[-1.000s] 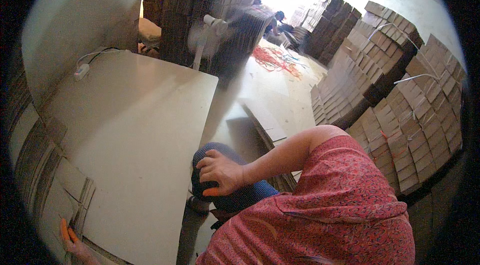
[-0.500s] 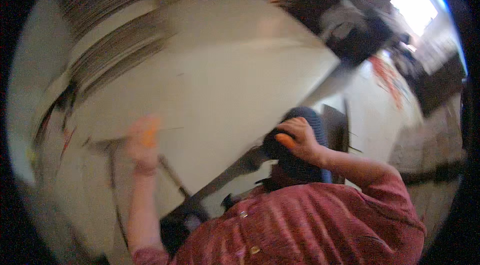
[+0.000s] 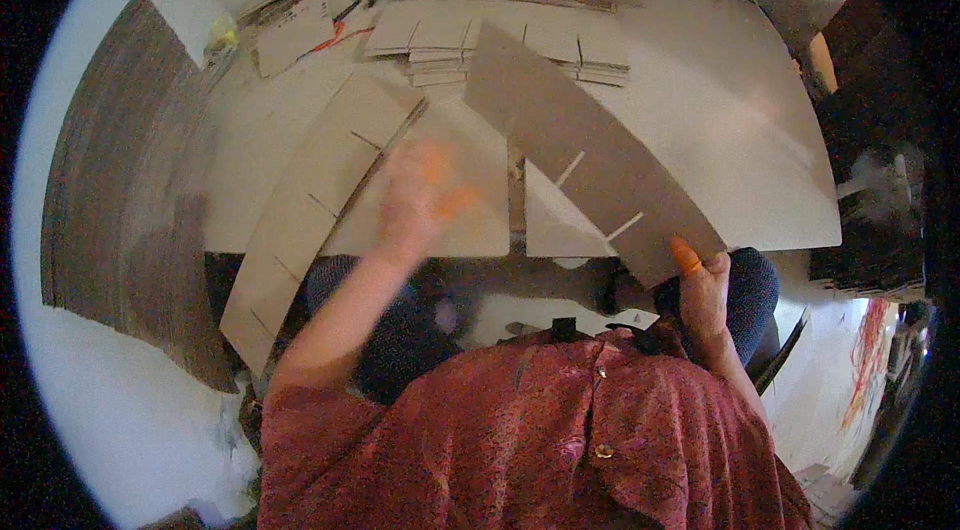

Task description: The person sits on the floor and uses an orange utility knife to cut and fold pre-scored cardboard sheets into multi-compartment dividers. They repeatedly score the cardboard, fold along the creases, and stack the finished units on the floor.

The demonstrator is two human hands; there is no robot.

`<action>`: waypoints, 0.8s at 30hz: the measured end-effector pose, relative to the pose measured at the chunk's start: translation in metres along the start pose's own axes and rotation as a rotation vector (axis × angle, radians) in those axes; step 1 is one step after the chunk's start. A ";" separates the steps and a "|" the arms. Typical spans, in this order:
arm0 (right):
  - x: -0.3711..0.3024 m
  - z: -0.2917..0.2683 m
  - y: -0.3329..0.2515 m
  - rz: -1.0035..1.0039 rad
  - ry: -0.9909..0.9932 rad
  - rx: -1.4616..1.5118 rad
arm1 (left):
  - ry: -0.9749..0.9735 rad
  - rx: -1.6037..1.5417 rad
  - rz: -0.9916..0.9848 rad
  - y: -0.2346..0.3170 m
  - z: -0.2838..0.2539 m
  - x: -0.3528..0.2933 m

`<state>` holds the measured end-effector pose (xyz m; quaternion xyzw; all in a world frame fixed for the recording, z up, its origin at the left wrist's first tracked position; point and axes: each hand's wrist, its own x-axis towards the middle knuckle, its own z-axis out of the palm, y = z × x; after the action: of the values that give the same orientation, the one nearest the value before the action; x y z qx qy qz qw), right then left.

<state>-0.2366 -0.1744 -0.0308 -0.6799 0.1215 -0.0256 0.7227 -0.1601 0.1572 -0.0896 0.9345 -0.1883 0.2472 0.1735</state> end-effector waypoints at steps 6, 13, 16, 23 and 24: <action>-0.012 -0.028 0.011 -0.020 -0.161 -0.272 | -0.355 0.464 -0.459 -0.097 -0.049 -0.012; -0.021 -0.004 -0.009 -0.009 -0.072 -0.024 | -0.467 0.376 -0.480 -0.084 -0.078 0.006; -0.020 0.002 -0.021 -0.209 -0.186 -0.158 | -0.474 0.261 -0.210 -0.053 -0.087 0.034; -0.005 0.014 -0.026 -0.344 -0.242 -0.135 | -0.649 -0.136 0.061 0.104 -0.084 0.076; -0.006 0.011 -0.028 -0.347 -0.246 -0.133 | -0.653 -0.100 0.114 0.116 -0.081 0.075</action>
<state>-0.2362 -0.1641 -0.0021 -0.7349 -0.0848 -0.0583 0.6703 -0.1819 0.0705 0.0432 0.9427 -0.2976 -0.0655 0.1358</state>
